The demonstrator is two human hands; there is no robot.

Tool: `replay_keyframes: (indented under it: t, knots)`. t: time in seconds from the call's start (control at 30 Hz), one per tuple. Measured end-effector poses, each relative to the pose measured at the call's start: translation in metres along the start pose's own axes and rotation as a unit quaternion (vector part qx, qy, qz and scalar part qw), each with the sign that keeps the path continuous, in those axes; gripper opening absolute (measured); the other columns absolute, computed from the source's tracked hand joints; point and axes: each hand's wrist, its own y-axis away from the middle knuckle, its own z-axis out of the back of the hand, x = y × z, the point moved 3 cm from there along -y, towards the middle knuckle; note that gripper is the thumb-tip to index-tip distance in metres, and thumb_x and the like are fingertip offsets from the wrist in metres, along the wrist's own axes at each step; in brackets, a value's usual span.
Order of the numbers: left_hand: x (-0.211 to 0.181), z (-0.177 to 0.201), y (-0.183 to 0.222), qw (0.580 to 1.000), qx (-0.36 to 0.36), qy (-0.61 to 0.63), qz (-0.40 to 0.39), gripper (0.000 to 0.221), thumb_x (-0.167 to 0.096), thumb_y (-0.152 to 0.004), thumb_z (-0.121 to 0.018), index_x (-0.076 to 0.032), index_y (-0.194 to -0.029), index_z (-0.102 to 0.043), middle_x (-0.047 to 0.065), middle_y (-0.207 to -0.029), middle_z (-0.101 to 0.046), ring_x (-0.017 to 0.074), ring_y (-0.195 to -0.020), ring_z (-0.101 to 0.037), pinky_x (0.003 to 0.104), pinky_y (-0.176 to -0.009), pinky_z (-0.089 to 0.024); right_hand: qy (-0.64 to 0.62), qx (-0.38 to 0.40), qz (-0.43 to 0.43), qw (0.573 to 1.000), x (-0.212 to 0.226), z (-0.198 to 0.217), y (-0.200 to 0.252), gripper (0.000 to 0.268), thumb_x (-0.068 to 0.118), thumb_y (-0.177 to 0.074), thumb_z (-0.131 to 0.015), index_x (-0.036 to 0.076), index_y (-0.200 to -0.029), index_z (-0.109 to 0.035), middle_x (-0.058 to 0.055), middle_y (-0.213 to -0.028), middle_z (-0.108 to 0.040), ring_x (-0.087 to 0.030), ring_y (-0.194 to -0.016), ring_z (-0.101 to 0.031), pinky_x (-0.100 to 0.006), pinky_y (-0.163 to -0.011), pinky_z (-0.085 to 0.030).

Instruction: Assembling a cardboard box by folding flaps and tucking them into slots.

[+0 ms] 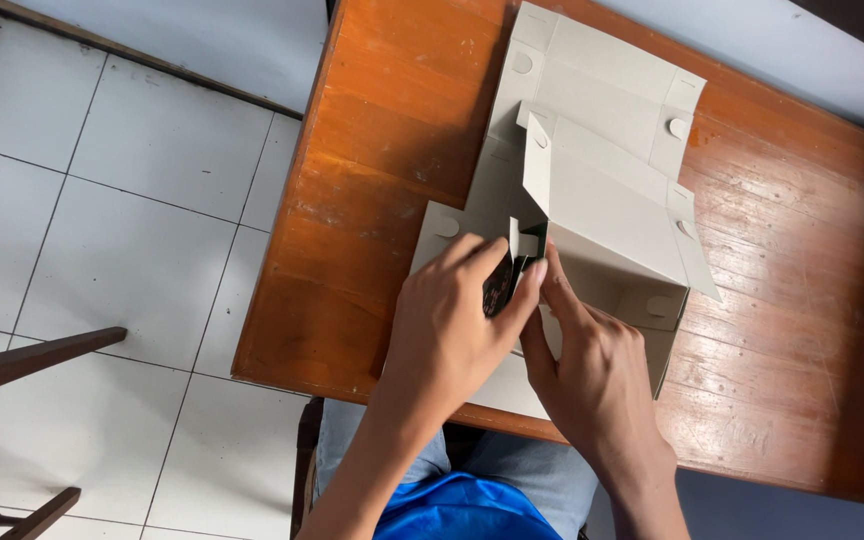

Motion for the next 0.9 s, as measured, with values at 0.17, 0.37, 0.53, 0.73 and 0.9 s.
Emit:
replay_keyframes:
  t: [0.17,0.37,0.53,0.73,0.9]
  knots:
    - [0.005,-0.006,0.017,1.0,-0.023,0.009,-0.017,0.045,-0.021,-0.101,-0.061,-0.002,-0.141,-0.054,0.011,-0.117,-0.072,0.0295,-0.099,-0.072,0.04,-0.079,-0.057,-0.004,-0.036,0.023,0.999,0.001,0.0,0.002,0.063,0.017,-0.095,-0.062,0.006,-0.155,-0.044,-0.002,-0.111,-0.079,-0.029,-0.079,-0.074,-0.044,-0.057,-0.054]
    - [0.0,-0.011,0.019,0.996,-0.033,0.072,-0.034,0.041,-0.012,-0.103,-0.058,0.002,-0.142,-0.054,0.018,-0.142,-0.063,0.0311,-0.13,-0.065,0.039,-0.107,-0.055,-0.031,-0.038,0.04,0.998,0.006,0.004,0.003,0.065,0.012,-0.096,-0.061,0.003,-0.157,-0.04,-0.01,-0.094,-0.074,-0.029,-0.079,-0.07,-0.043,-0.059,-0.051]
    - [0.003,-0.012,0.019,0.995,-0.04,0.09,-0.034,0.039,-0.01,-0.102,-0.057,0.002,-0.138,-0.057,0.019,-0.137,-0.067,0.0295,-0.126,-0.068,0.036,-0.105,-0.056,-0.088,-0.013,0.051,0.995,0.008,0.004,0.005,0.066,0.01,-0.098,-0.056,0.004,-0.159,-0.035,-0.01,-0.093,-0.071,-0.03,-0.081,-0.067,-0.042,-0.064,-0.05]
    - [-0.002,-0.013,0.02,0.995,-0.04,0.077,-0.046,0.037,-0.009,-0.104,-0.054,0.002,-0.139,-0.057,0.017,-0.137,-0.067,0.0278,-0.13,-0.064,0.037,-0.11,-0.053,-0.121,-0.058,0.051,0.99,0.006,0.021,0.003,0.046,0.015,-0.1,-0.059,0.005,-0.145,-0.057,-0.019,-0.129,-0.072,-0.032,-0.114,-0.072,-0.04,-0.086,-0.056]
    - [-0.005,-0.018,0.019,0.993,-0.043,0.105,-0.033,0.036,-0.004,-0.102,-0.054,0.002,-0.138,-0.058,0.018,-0.138,-0.066,0.0288,-0.131,-0.064,0.036,-0.11,-0.054,-0.16,-0.073,0.032,0.984,0.01,0.022,0.003,0.048,0.013,-0.101,-0.057,0.009,-0.148,-0.054,-0.015,-0.131,-0.072,-0.029,-0.121,-0.069,-0.037,-0.092,-0.055]
